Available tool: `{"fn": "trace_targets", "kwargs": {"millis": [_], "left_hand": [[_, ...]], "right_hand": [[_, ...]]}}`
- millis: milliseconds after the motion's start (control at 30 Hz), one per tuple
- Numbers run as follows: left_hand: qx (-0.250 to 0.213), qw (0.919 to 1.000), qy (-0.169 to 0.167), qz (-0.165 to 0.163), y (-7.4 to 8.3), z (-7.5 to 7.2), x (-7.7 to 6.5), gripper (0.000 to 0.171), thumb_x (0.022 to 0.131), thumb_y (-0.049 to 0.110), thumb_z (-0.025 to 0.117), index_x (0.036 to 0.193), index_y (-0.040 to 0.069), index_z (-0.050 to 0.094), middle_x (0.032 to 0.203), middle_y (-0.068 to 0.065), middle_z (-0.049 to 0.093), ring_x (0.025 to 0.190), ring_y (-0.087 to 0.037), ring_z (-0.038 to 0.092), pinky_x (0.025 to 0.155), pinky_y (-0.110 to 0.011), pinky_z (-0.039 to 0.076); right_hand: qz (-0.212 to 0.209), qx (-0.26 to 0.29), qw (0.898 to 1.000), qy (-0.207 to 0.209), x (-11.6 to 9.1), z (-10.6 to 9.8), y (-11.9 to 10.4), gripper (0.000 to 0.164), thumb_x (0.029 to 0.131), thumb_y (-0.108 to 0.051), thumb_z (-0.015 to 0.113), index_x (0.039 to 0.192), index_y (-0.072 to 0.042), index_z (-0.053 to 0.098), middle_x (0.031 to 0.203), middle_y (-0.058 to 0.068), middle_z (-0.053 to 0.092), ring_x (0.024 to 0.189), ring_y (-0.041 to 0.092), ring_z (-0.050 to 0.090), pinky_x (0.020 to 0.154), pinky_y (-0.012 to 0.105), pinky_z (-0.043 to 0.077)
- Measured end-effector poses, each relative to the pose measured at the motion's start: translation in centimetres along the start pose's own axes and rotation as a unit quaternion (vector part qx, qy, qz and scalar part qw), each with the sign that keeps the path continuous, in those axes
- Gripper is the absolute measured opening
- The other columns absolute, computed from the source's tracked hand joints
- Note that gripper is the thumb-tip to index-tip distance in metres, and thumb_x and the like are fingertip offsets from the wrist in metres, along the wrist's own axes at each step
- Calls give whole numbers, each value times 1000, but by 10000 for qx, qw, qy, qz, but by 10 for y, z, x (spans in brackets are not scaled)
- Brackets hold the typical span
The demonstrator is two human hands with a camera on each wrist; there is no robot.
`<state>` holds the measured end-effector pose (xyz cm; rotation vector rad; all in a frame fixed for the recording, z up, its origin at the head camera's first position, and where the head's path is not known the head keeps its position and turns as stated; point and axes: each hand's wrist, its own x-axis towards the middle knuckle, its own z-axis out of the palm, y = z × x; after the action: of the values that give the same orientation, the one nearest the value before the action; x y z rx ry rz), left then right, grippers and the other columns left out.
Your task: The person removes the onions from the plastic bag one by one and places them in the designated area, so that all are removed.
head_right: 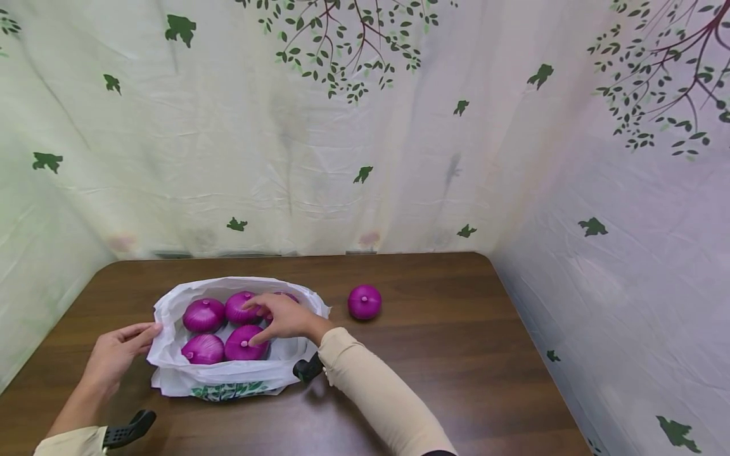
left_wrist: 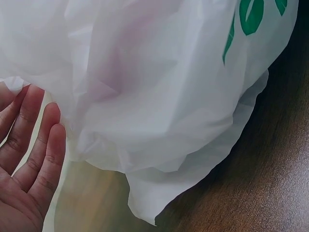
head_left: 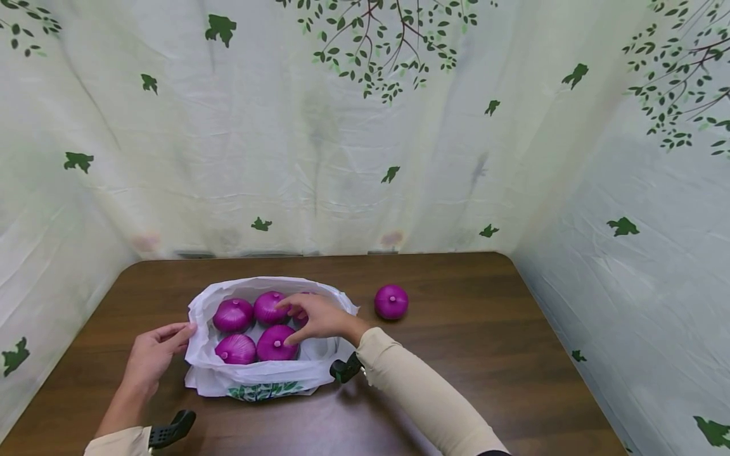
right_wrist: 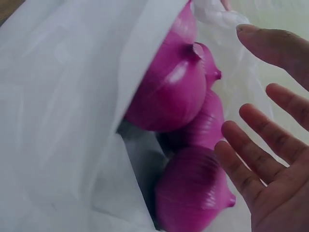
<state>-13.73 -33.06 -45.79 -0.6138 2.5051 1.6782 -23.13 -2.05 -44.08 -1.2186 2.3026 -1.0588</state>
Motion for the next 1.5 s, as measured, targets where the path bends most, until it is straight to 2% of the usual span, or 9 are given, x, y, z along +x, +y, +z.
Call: {"fn": "trace_targets", "kwargs": {"millis": [233,500,733,1000,1233,1500], "left_hand": [[88,10000,7,-3,1,0,-2,71,89,50,62,128,-9,54,107,-8,65,78,-3,61,99,-69,28],[-3,10000,-8,21,0,-1,-1,69,89,49,64,126,-9,56,97,4,65,74,1,59,99,-68,30],[13,10000,35,24,-1,-1,-1,69,89,48,64,126,-10,55,97,4,65,72,2,58,100,-67,30],[-8,10000,41,-17,-1,-1,0,69,89,48,63,127,-9,55,98,4,65,73,2,58,100,-67,30],[51,9999,87,24,-3,-1,0,72,89,50,63,127,-10,54,102,-1,65,74,0,59,99,-67,32],[-34,9999,92,21,-4,-2,1,70,88,49,64,126,-9,55,96,6,64,72,1,58,99,-67,31]], "right_hand": [[371,347,9982,-311,6,9,-2,63,77,-17,82,133,-5,55,126,10,59,115,20,57,93,23,46],[522,283,9974,-415,11,18,1,58,80,-20,79,131,-4,56,125,8,60,113,12,57,94,18,44],[664,-43,9967,-463,14,24,3,58,81,-23,79,131,-7,56,126,4,61,116,8,54,96,17,40],[809,-733,9920,-627,17,32,1,59,80,-25,80,133,-12,57,130,-1,59,116,5,51,96,15,37],[920,-674,9914,-640,17,36,4,59,79,-28,80,132,-15,57,128,-2,59,115,4,52,95,17,39],[815,-676,9932,-482,17,37,7,59,78,-29,81,130,-15,58,126,0,61,112,5,53,93,15,40]]}}
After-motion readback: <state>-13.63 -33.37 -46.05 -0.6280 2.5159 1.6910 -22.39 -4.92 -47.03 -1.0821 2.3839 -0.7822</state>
